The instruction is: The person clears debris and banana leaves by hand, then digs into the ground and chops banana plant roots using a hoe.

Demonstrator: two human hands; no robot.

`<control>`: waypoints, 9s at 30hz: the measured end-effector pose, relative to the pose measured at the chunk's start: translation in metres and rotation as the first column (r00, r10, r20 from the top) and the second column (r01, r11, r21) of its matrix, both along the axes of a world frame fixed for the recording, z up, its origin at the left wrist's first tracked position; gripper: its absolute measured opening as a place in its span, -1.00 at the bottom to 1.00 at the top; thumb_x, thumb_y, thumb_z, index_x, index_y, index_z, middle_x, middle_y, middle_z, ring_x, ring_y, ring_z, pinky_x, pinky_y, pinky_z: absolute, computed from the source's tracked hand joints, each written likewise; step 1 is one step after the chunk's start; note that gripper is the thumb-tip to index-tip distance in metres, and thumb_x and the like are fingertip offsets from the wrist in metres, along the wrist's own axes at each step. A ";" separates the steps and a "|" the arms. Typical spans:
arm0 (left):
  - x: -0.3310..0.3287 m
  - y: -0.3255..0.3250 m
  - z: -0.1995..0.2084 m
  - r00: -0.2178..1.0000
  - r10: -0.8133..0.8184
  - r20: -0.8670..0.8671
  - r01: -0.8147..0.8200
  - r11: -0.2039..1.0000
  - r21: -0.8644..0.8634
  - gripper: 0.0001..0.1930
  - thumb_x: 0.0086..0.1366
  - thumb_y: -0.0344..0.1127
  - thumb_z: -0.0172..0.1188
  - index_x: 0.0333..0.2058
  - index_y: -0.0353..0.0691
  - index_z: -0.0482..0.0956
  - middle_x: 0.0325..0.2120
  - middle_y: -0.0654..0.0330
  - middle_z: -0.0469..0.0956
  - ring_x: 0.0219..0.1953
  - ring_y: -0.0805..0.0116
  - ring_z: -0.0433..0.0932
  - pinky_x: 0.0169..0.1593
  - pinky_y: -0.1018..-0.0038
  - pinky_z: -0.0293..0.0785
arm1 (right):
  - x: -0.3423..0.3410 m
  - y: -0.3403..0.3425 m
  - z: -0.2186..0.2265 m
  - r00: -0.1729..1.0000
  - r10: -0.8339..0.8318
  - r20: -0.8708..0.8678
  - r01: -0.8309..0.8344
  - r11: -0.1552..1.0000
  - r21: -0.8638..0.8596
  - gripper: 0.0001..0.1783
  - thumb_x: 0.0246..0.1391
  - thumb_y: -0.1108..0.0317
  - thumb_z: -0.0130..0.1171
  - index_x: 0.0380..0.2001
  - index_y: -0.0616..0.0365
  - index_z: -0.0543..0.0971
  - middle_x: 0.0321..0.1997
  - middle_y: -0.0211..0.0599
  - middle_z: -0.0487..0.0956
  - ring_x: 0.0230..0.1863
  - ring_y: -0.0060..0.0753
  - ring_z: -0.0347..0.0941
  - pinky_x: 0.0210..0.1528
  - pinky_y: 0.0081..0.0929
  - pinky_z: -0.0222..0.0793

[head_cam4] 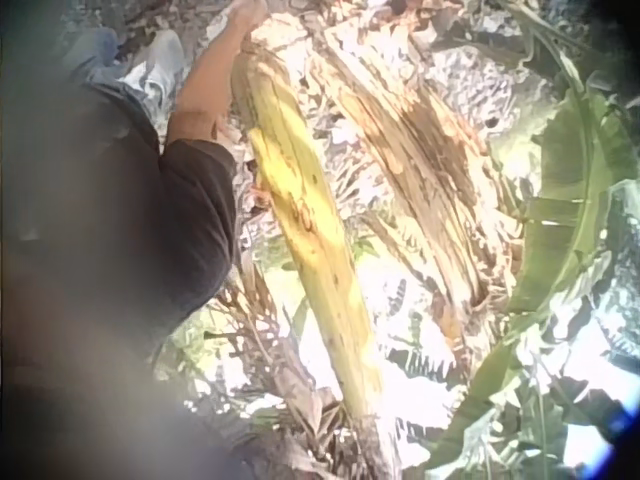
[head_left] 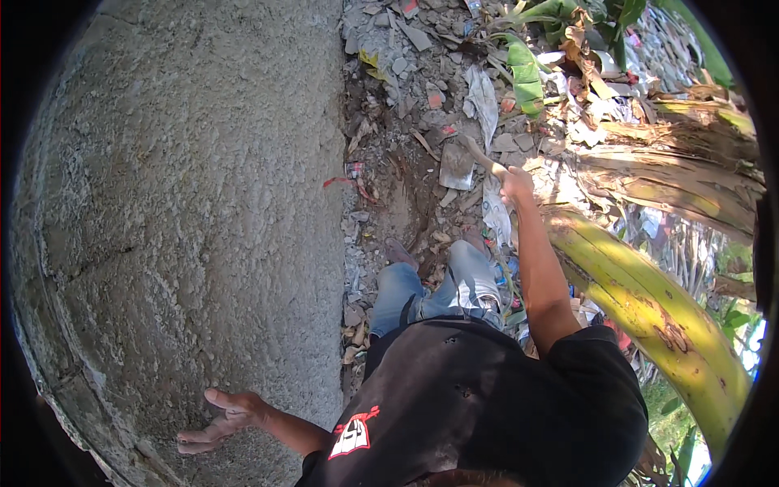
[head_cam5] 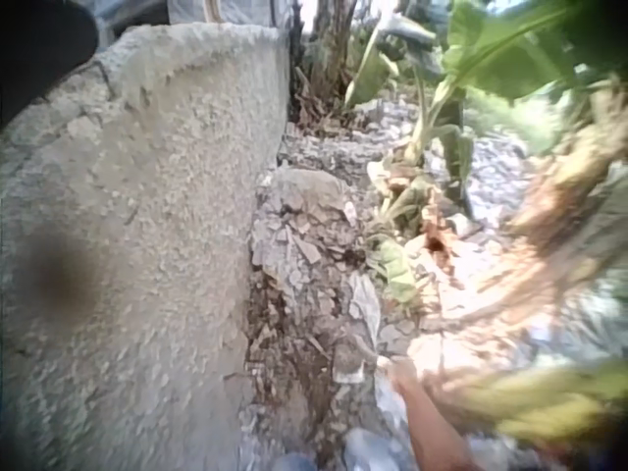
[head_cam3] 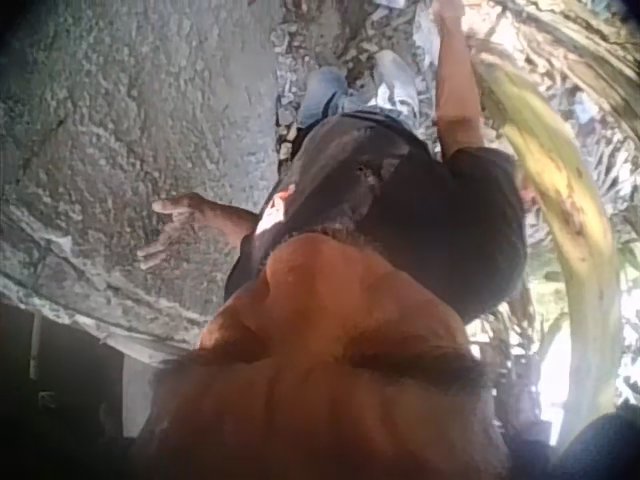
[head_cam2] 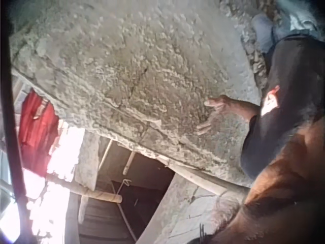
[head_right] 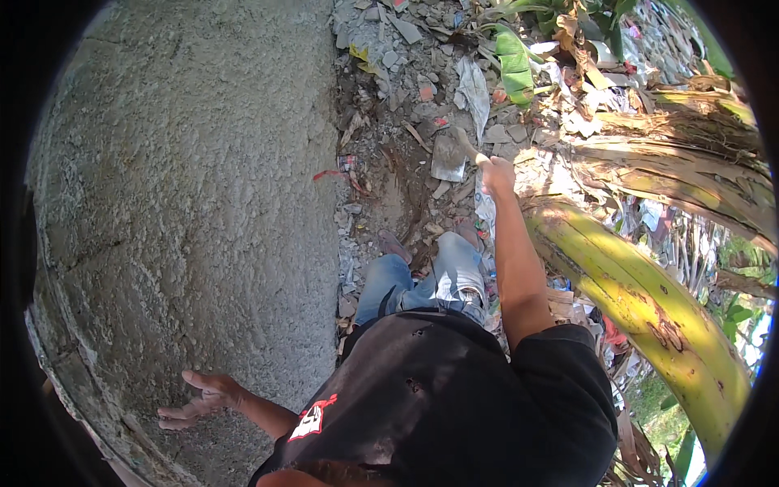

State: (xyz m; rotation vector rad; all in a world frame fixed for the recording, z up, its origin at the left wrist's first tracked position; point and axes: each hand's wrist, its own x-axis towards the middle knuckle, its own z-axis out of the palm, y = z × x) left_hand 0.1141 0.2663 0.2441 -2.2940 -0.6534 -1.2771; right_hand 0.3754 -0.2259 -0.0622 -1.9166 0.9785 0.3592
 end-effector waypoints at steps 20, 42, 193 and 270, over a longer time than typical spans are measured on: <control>0.023 0.022 -0.001 0.965 0.259 0.043 -0.262 0.958 0.116 -0.20 0.03 0.28 0.20 0.20 0.04 0.25 0.26 -0.09 -0.23 0.19 -0.29 -0.18 0.04 -0.27 -0.15 | -0.005 0.013 -0.023 1.000 0.016 -0.018 -0.019 0.986 -0.165 -0.73 -0.02 0.15 0.14 -0.51 0.15 0.57 -0.63 -0.34 0.45 -0.67 -0.47 0.37 -0.68 -0.37 0.30; 0.050 -0.022 0.059 0.972 0.046 0.229 -0.069 0.993 0.091 -0.24 0.13 0.15 0.17 0.16 -0.26 0.22 0.20 -0.03 -0.08 0.26 0.00 -0.15 0.18 -0.07 -0.11 | 0.023 -0.025 0.008 0.998 0.022 -0.062 -0.022 1.000 0.002 -0.77 -0.15 0.33 0.09 -0.39 0.18 0.58 -0.58 -0.29 0.49 -0.67 -0.39 0.38 -0.66 -0.40 0.37; 0.170 0.043 0.161 0.903 0.348 0.254 -0.403 0.889 0.218 -0.49 0.13 0.30 -0.01 -0.12 0.15 0.60 -0.08 0.37 0.54 0.05 0.35 0.41 0.17 0.17 0.02 | 0.014 -0.113 0.024 0.996 0.087 0.021 -0.090 0.977 0.191 -0.89 -0.11 0.37 0.11 -0.60 0.17 0.48 -0.69 -0.35 0.39 -0.78 -0.45 0.29 -0.79 -0.44 0.22; 0.171 0.041 0.167 0.880 0.448 0.157 -0.469 0.873 0.136 -0.44 0.18 0.36 -0.17 -0.01 0.26 0.52 0.03 0.45 0.47 0.08 0.37 0.41 0.14 0.15 0.15 | 0.014 -0.116 0.035 0.996 0.073 0.052 -0.077 0.995 0.070 -0.77 -0.23 0.27 0.16 -0.57 0.25 0.50 -0.55 -0.14 0.54 -0.61 -0.18 0.50 -0.54 -0.29 0.44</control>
